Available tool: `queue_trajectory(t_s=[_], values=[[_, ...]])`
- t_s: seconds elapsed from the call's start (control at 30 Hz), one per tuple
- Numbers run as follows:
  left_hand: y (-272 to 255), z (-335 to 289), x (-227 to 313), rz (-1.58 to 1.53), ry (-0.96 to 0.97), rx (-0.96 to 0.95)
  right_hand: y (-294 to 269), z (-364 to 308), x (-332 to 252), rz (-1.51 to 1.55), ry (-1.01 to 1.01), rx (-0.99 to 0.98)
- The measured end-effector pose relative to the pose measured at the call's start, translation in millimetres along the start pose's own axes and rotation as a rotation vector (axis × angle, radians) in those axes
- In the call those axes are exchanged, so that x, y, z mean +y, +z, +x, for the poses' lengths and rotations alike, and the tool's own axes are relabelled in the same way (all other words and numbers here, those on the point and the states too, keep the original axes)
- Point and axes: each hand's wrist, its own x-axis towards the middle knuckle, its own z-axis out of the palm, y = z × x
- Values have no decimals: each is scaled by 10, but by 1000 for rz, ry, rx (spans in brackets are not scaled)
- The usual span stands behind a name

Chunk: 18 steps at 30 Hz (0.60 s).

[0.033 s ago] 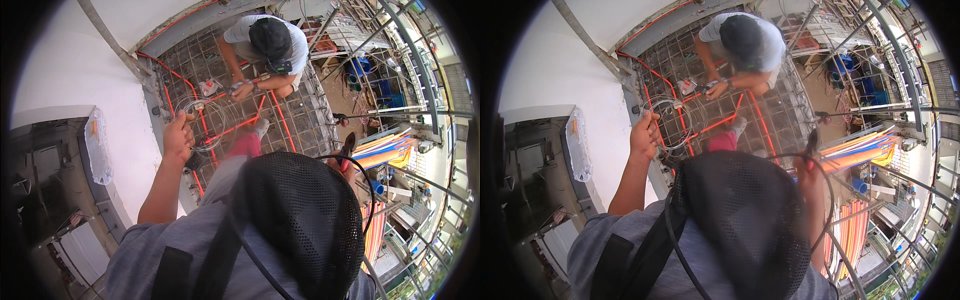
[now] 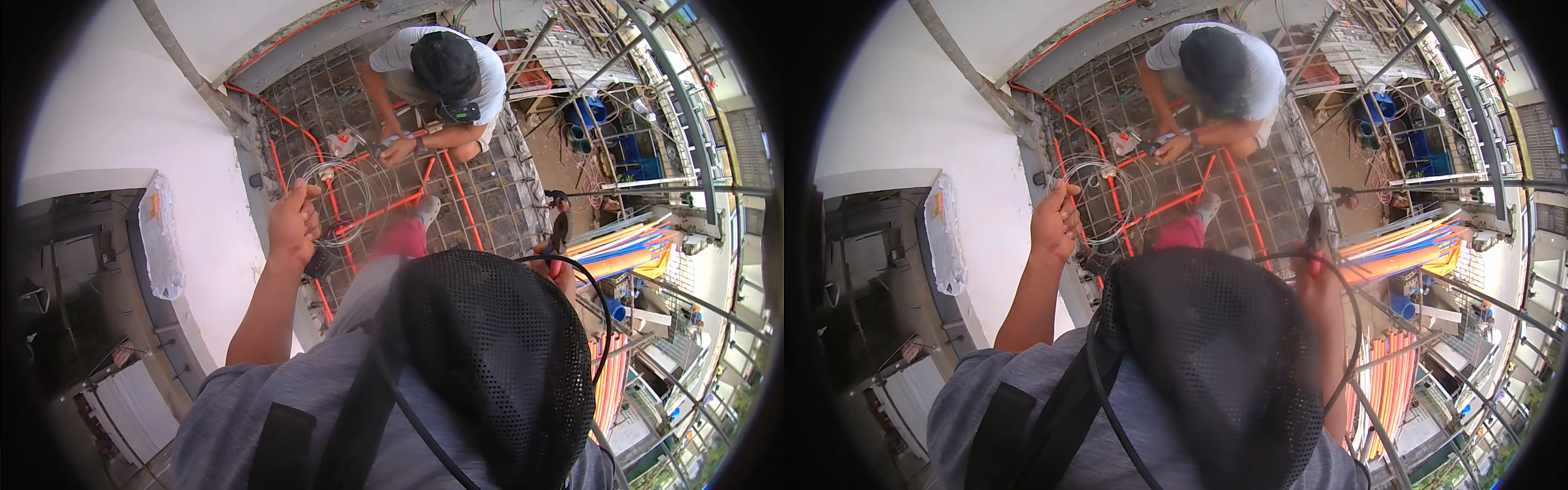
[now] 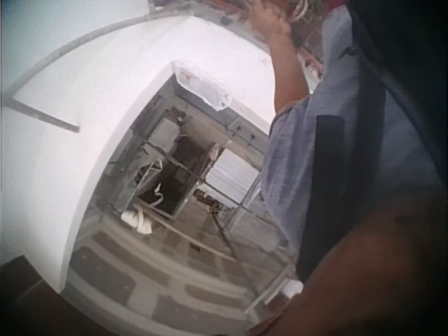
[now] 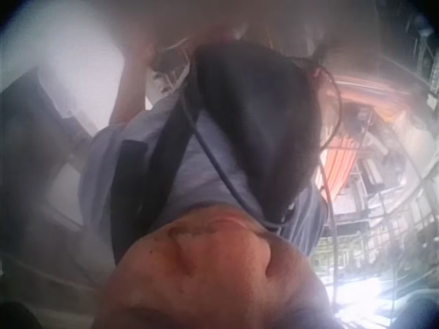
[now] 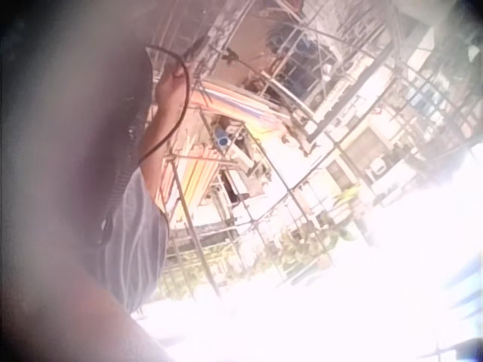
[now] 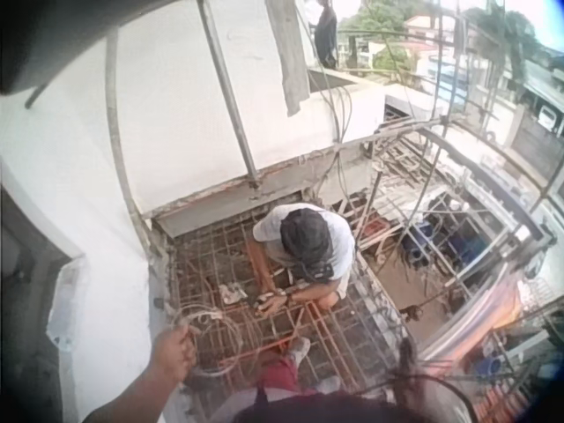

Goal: The person uses pliers to cut and position red plastic conduits on a metal grid floor. They also use a spray can to apply adhesive or sealant to the conduits and grid intersections. A coworker assists by handling additional conduits and materials nearby.

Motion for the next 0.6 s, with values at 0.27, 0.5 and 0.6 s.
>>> queue_trajectory(t_s=[0.27,0.5,0.6], values=[[-180,-171,157,-65,51,-458,1016,920,-680,-32,-126,-281],[-387,-193,-157,-72,9,-622,1644,1424,-715,-61,-213,-325],[-535,-197,-240,-110,-28,-472,1572,1384,-608,145,39,-577]])
